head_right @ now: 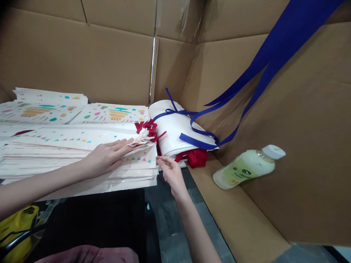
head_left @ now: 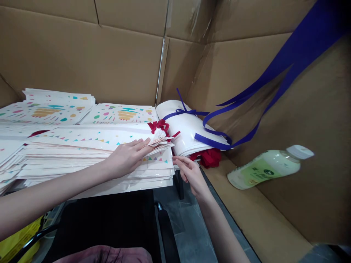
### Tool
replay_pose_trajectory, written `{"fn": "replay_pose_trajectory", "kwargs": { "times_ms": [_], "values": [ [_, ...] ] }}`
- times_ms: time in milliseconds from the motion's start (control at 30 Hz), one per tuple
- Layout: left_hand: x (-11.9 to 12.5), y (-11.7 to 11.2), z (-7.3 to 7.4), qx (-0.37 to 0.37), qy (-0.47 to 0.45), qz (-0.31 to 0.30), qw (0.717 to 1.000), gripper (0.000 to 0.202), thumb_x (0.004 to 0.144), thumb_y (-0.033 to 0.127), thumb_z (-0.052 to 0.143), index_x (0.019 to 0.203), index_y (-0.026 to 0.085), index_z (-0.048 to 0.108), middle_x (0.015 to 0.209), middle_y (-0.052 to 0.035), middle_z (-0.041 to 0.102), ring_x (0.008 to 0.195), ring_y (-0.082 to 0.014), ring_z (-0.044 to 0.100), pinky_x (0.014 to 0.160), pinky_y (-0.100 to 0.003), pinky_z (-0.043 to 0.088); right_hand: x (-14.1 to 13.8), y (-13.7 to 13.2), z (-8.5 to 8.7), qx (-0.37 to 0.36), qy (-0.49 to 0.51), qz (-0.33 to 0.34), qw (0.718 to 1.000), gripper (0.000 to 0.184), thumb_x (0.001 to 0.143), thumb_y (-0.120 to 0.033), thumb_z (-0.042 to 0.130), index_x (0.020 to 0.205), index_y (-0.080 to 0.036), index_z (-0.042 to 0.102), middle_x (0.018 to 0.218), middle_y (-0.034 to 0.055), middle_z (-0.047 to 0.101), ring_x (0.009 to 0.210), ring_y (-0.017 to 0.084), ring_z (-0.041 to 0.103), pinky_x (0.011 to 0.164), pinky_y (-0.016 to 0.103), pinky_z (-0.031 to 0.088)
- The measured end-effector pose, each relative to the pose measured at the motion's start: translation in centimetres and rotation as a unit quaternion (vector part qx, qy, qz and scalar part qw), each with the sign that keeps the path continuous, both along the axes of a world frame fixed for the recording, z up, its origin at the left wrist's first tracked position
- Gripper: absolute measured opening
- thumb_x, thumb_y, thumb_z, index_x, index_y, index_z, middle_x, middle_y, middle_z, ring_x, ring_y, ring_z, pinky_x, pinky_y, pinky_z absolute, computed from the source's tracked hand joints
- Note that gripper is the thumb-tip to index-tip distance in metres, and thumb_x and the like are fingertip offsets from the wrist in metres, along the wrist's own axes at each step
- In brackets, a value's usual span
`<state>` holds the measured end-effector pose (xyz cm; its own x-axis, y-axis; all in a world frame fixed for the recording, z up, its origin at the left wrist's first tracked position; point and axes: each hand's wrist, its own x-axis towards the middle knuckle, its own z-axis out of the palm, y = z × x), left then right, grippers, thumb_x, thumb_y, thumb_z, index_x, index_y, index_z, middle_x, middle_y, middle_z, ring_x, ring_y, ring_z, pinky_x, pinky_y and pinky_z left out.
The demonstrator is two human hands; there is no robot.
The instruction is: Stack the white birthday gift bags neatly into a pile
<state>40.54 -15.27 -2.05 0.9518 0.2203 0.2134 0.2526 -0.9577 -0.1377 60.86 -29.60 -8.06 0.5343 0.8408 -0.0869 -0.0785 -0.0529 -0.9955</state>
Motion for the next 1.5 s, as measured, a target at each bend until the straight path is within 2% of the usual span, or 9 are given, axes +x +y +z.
{"fn": "replay_pose_trajectory", "kwargs": {
  "times_ms": [167,333,533,700,800,967,1233,1367,1500],
  "values": [
    [0.0,-0.3,0.3,0.007,0.025,0.001,1.000,0.065,0.091,0.014,0.046,0.150,0.025,0.021,0.148,-0.0104,0.039,0.131,-0.0259,0.044,0.099,-0.039,0.046,-0.2,1.0,0.1,0.027,-0.001,-0.014,1.000,0.049,0.059,-0.040,0.081,0.097,-0.016,0.062,0.064,-0.0016,0.063,0.038,0.002,0.030,0.036,0.019,0.017],
    [-0.1,-0.7,0.4,0.036,0.032,0.005,0.999,0.068,0.092,0.041,0.054,0.151,0.026,0.022,0.149,-0.0128,0.036,0.128,-0.0311,0.046,0.100,-0.042,0.045,-0.2,2.5,0.9,0.071,-0.004,-0.030,0.997,0.050,0.055,-0.043,0.080,0.092,-0.019,0.055,0.063,-0.0043,0.059,0.039,0.003,0.031,0.038,0.018,0.020],
    [0.0,-0.9,0.3,0.041,0.032,0.027,0.998,0.059,0.093,0.015,0.043,0.148,0.023,0.025,0.147,-0.0117,0.040,0.123,-0.0267,0.051,0.092,-0.038,0.050,0.8,1.9,0.1,0.075,-0.084,-0.065,0.991,0.044,0.065,-0.050,0.072,0.093,-0.017,0.060,0.075,0.0023,0.065,0.042,0.005,0.036,0.038,0.020,0.024],
    [0.1,-1.1,0.3,0.040,0.026,0.031,0.998,0.054,0.091,0.014,0.043,0.143,0.019,0.031,0.144,-0.0131,0.043,0.121,-0.0280,0.053,0.088,-0.038,0.051,1.2,0.4,-1.6,0.037,-0.190,-0.047,0.980,0.030,0.071,-0.041,0.072,0.083,-0.014,0.069,0.081,0.0065,0.069,0.068,0.016,0.059,0.060,0.027,0.045],
    [0.0,-1.1,0.2,0.040,0.024,0.035,0.998,0.050,0.091,0.014,0.042,0.140,0.018,0.036,0.142,-0.0130,0.045,0.115,-0.0262,0.056,0.083,-0.035,0.053,1.0,0.3,-2.0,0.023,-0.242,-0.044,0.969,0.021,0.075,-0.035,0.072,0.080,-0.014,0.069,0.081,0.0039,0.068,0.072,0.015,0.060,0.071,0.031,0.047],
    [0.0,-1.1,0.1,0.046,0.026,0.036,0.998,0.048,0.092,0.016,0.042,0.139,0.018,0.037,0.143,-0.0121,0.044,0.118,-0.0256,0.055,0.087,-0.035,0.051,0.8,0.5,-1.5,0.024,-0.285,-0.058,0.956,0.014,0.078,-0.025,0.071,0.071,-0.015,0.064,0.076,-0.0006,0.063,0.067,0.012,0.053,0.071,0.029,0.045],
    [-0.2,-1.1,0.1,0.049,0.025,0.030,0.998,0.055,0.094,0.019,0.043,0.146,0.022,0.028,0.142,-0.0108,0.045,0.118,-0.0248,0.054,0.086,-0.033,0.050,0.8,1.5,-0.6,0.026,-0.176,0.010,0.984,0.026,0.092,-0.033,0.060,0.074,-0.013,0.057,0.060,-0.0071,0.049,0.046,0.005,0.042,0.046,0.018,0.037],
    [-0.2,-1.1,0.0,0.060,0.020,0.017,0.998,0.058,0.098,0.040,0.043,0.150,0.031,0.020,0.140,-0.0098,0.045,0.116,-0.0264,0.054,0.084,-0.033,0.049,0.4,2.4,0.0,0.033,-0.100,0.037,0.994,0.030,0.096,-0.038,0.053,0.077,-0.014,0.055,0.051,-0.0106,0.039,0.036,0.003,0.031,0.037,0.016,0.027],
    [-0.2,-1.0,-0.1,0.064,0.029,0.019,0.997,0.059,0.094,0.035,0.049,0.148,0.031,0.025,0.142,-0.0105,0.042,0.118,-0.0279,0.052,0.086,-0.035,0.048,0.2,2.5,0.2,0.052,-0.061,0.028,0.996,0.031,0.090,-0.043,0.059,0.081,-0.014,0.057,0.055,-0.0085,0.048,0.036,0.002,0.031,0.035,0.016,0.025]
  ]
}}
